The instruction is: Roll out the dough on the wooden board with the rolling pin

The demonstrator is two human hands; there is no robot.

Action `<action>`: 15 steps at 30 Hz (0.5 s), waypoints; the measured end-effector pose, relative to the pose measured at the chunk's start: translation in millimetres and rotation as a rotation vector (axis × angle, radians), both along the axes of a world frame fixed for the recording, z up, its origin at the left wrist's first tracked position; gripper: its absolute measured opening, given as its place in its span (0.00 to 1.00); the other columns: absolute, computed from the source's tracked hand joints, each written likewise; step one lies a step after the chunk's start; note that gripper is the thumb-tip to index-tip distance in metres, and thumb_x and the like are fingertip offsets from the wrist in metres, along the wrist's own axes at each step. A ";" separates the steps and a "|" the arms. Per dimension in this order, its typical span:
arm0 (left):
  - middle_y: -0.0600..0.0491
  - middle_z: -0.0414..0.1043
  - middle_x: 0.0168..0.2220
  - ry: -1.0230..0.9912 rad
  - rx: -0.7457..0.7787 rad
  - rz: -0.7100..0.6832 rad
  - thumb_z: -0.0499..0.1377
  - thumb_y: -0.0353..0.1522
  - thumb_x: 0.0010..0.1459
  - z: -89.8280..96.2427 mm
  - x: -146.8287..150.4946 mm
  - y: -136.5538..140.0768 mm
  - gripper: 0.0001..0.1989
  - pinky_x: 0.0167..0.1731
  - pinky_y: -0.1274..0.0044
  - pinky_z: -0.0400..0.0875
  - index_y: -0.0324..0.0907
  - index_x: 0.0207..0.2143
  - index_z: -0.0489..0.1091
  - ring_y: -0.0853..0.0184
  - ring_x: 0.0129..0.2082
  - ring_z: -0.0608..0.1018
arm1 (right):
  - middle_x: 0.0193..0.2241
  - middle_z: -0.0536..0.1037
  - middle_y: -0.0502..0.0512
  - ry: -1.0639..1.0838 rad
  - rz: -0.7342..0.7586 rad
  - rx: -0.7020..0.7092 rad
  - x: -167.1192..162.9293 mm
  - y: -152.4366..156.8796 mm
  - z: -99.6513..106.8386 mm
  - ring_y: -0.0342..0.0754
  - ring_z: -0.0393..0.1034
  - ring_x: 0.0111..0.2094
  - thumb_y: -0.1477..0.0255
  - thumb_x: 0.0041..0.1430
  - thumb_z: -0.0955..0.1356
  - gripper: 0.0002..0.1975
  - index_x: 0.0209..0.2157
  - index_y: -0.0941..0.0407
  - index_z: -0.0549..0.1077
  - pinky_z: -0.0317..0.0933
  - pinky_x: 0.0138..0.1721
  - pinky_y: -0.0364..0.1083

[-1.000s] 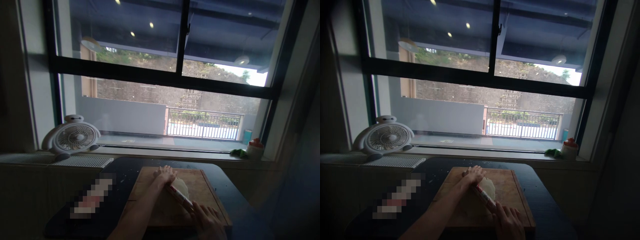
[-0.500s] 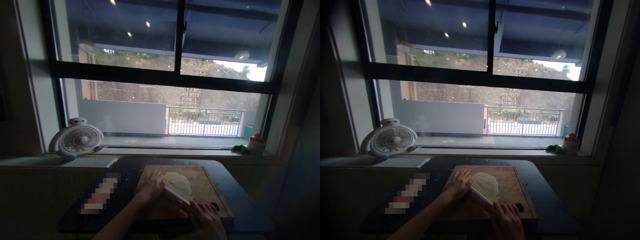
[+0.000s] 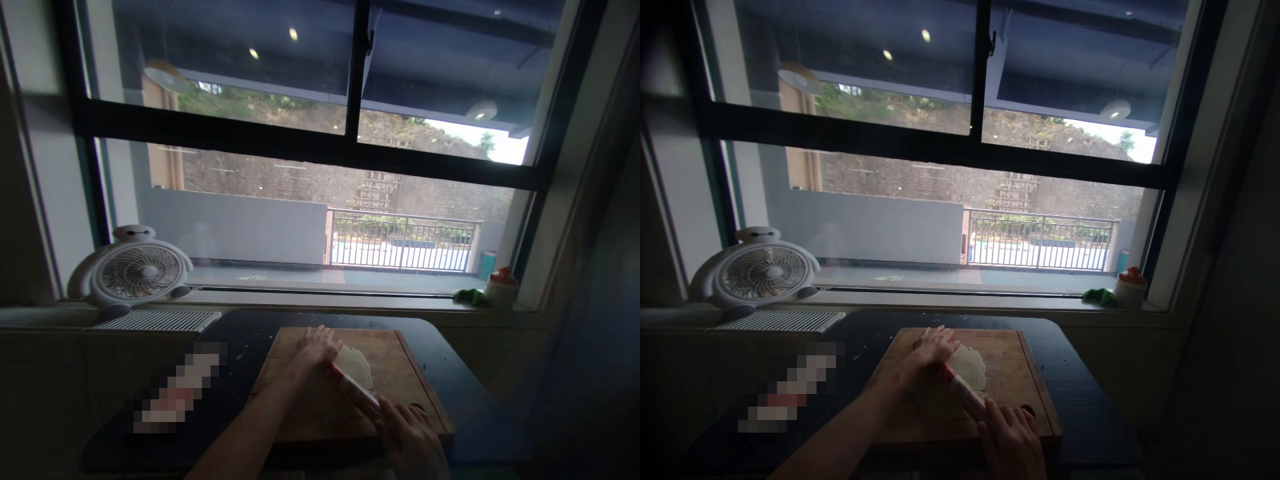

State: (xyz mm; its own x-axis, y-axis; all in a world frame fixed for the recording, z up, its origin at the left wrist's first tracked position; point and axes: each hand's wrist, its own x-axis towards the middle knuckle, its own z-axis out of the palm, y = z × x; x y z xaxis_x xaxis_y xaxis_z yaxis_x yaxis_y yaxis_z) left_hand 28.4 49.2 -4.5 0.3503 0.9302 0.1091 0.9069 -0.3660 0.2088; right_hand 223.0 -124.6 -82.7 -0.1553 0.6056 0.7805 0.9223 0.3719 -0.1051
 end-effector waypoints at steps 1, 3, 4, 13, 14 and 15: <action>0.43 0.62 0.57 0.013 -0.006 -0.002 0.45 0.42 0.60 -0.3 -7.1 -7.5 0.24 0.58 0.58 0.44 0.39 0.52 0.66 0.56 0.59 0.59 | 0.33 0.76 0.53 0.003 0.015 0.004 -1.6 -1.9 0.7 0.47 0.70 0.33 0.63 0.63 0.57 0.16 0.48 0.52 0.67 0.59 0.40 0.47; 0.46 0.61 0.58 0.033 0.014 -0.011 0.42 0.41 0.62 -2.8 -25.8 -26.5 0.24 0.59 0.60 0.43 0.41 0.53 0.65 0.58 0.60 0.58 | 0.34 0.76 0.53 0.007 0.039 -0.005 -5.3 -6.6 3.1 0.47 0.70 0.33 0.64 0.63 0.58 0.15 0.48 0.51 0.66 0.59 0.39 0.47; 0.47 0.61 0.58 0.037 0.049 -0.016 0.40 0.40 0.62 -5.1 -36.3 -37.0 0.24 0.60 0.62 0.42 0.42 0.54 0.64 0.59 0.61 0.57 | 0.34 0.76 0.52 0.005 0.050 -0.017 -7.2 -9.1 4.8 0.47 0.70 0.33 0.64 0.62 0.59 0.14 0.48 0.51 0.66 0.60 0.39 0.47; 0.50 0.58 0.60 0.048 0.217 -0.048 0.36 0.40 0.64 -16.3 -74.2 -75.3 0.26 0.60 0.65 0.43 0.42 0.57 0.61 0.63 0.63 0.53 | 0.34 0.76 0.51 -0.022 0.066 -0.060 -15.0 -14.2 19.3 0.46 0.70 0.33 0.64 0.61 0.60 0.13 0.46 0.50 0.68 0.60 0.38 0.46; 0.49 0.58 0.60 0.068 0.192 -0.048 0.37 0.39 0.64 -13.3 -68.4 -69.3 0.25 0.60 0.64 0.43 0.42 0.56 0.63 0.62 0.63 0.53 | 0.33 0.76 0.51 -0.015 0.060 -0.042 -14.9 -12.1 19.0 0.46 0.70 0.33 0.63 0.62 0.59 0.13 0.45 0.50 0.69 0.60 0.37 0.45; 0.48 0.58 0.60 0.087 0.165 -0.049 0.37 0.38 0.64 -10.1 -61.5 -61.8 0.25 0.60 0.63 0.42 0.41 0.55 0.64 0.60 0.63 0.53 | 0.32 0.76 0.51 -0.005 0.051 -0.022 -14.4 -9.9 18.3 0.46 0.70 0.32 0.62 0.62 0.59 0.14 0.44 0.50 0.69 0.60 0.36 0.45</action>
State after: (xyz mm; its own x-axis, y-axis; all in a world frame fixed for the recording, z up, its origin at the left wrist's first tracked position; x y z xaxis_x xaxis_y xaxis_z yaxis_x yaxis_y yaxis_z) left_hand -33.1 -12.6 -14.6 0.4096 0.8838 0.2261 0.8991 -0.4330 0.0636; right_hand 208.6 -134.5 -64.3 -0.1904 0.6141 0.7659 0.9027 0.4161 -0.1092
